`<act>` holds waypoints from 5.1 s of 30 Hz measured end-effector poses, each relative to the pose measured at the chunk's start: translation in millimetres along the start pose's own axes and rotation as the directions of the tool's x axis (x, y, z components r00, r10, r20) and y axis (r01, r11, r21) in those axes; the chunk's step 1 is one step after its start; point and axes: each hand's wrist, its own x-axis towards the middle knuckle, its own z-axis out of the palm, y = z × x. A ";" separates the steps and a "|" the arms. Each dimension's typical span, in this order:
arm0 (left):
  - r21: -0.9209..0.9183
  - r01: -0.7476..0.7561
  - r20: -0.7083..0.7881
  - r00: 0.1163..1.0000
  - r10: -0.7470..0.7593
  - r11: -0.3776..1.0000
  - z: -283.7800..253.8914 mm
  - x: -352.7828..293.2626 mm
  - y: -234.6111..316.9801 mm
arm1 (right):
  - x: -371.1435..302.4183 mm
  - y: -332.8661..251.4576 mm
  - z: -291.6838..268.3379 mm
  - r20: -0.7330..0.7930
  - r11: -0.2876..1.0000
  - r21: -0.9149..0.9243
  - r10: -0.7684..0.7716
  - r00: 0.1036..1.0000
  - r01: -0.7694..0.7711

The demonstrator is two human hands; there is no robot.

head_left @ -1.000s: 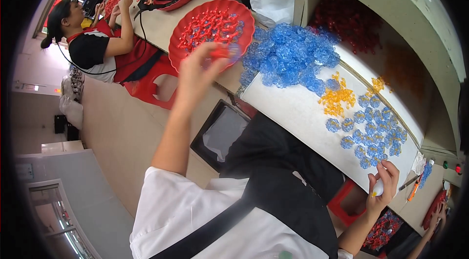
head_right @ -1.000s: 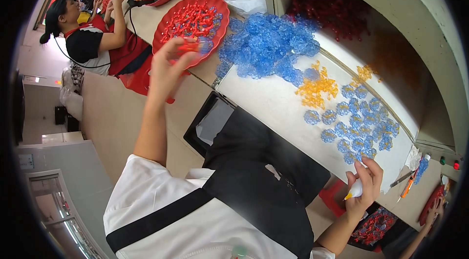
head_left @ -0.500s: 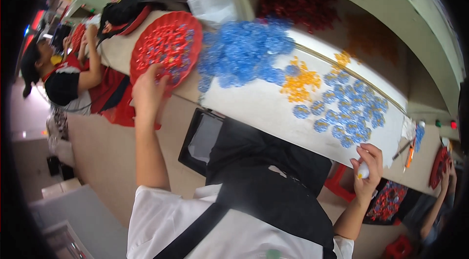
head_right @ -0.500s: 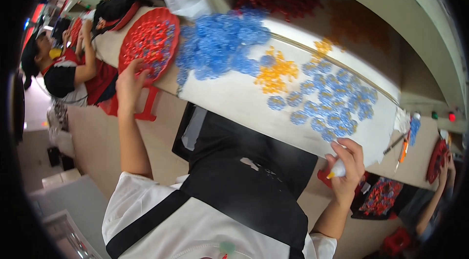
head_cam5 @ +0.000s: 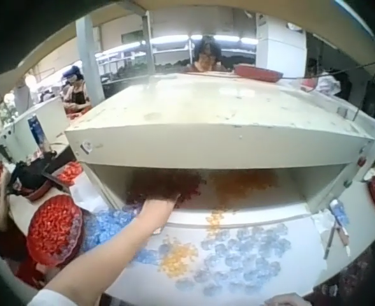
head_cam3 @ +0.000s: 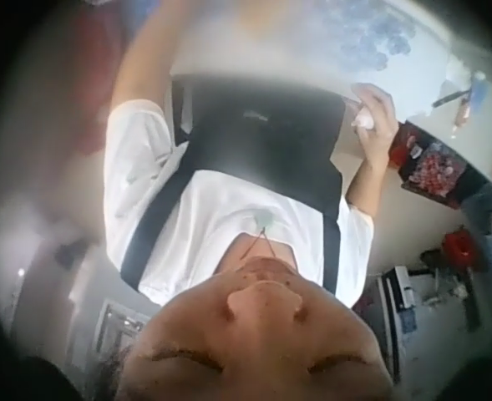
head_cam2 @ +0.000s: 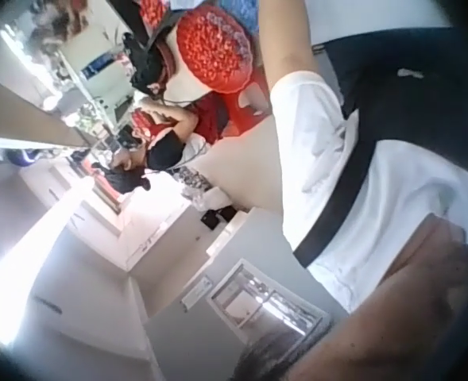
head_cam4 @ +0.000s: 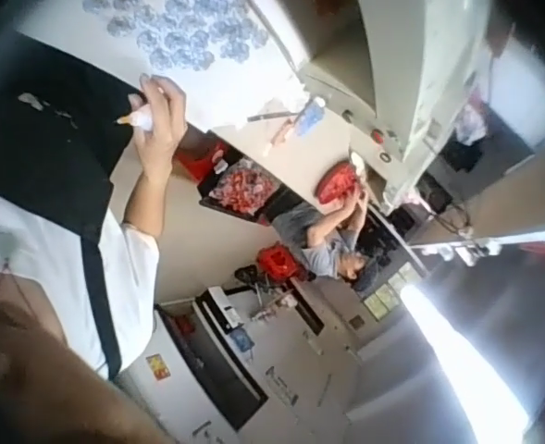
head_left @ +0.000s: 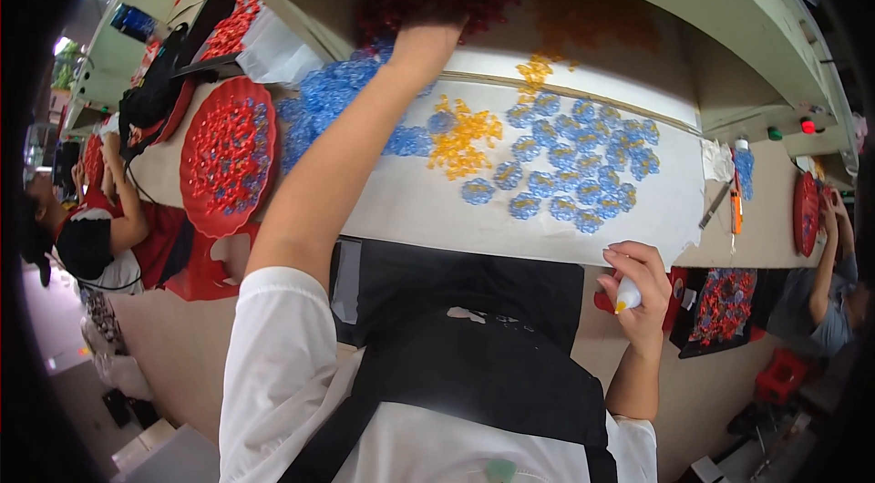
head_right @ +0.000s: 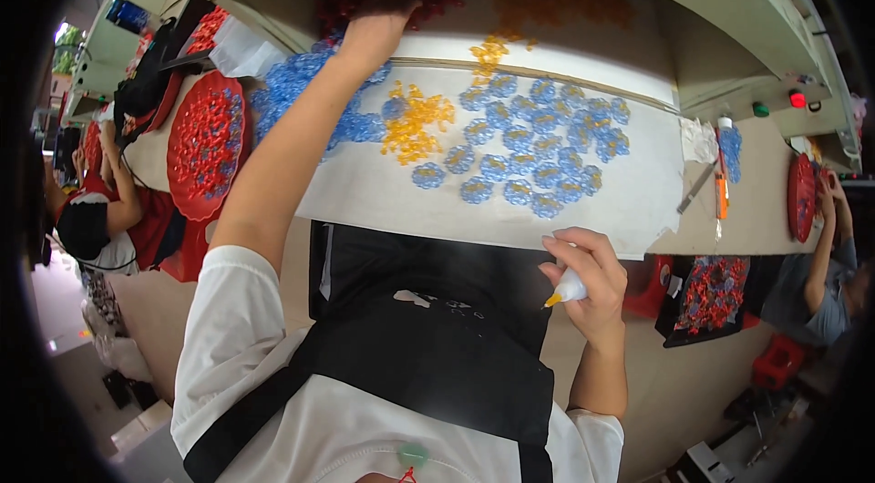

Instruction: The person assembles toy figurines by applying glue from a squeeze bottle onto plastic figurine parts, attaching them to plastic bases, and placing the assembled pieces into a tray.

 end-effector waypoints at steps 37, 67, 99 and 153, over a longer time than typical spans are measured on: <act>-0.529 0.558 0.770 0.632 -0.085 -0.640 -162.4 -75.4 144.9 | 13.5 -32.7 14.5 -0.437 0.917 0.325 -0.072 0.896 0.232; -0.327 0.529 0.808 0.586 0.058 -0.783 -159.7 -79.9 148.6 | 11.4 -37.3 17.8 -0.390 0.956 0.130 -0.195 0.900 0.264; -0.253 0.419 0.807 0.589 0.049 -0.872 -142.4 -94.4 136.1 | 32.3 109.5 -45.2 -0.201 0.898 0.281 0.401 0.894 -0.340; -0.193 0.627 0.779 0.565 0.270 -0.754 -162.4 -79.9 155.9 | 37.7 -16.6 7.9 0.092 0.930 0.339 -0.186 0.978 0.145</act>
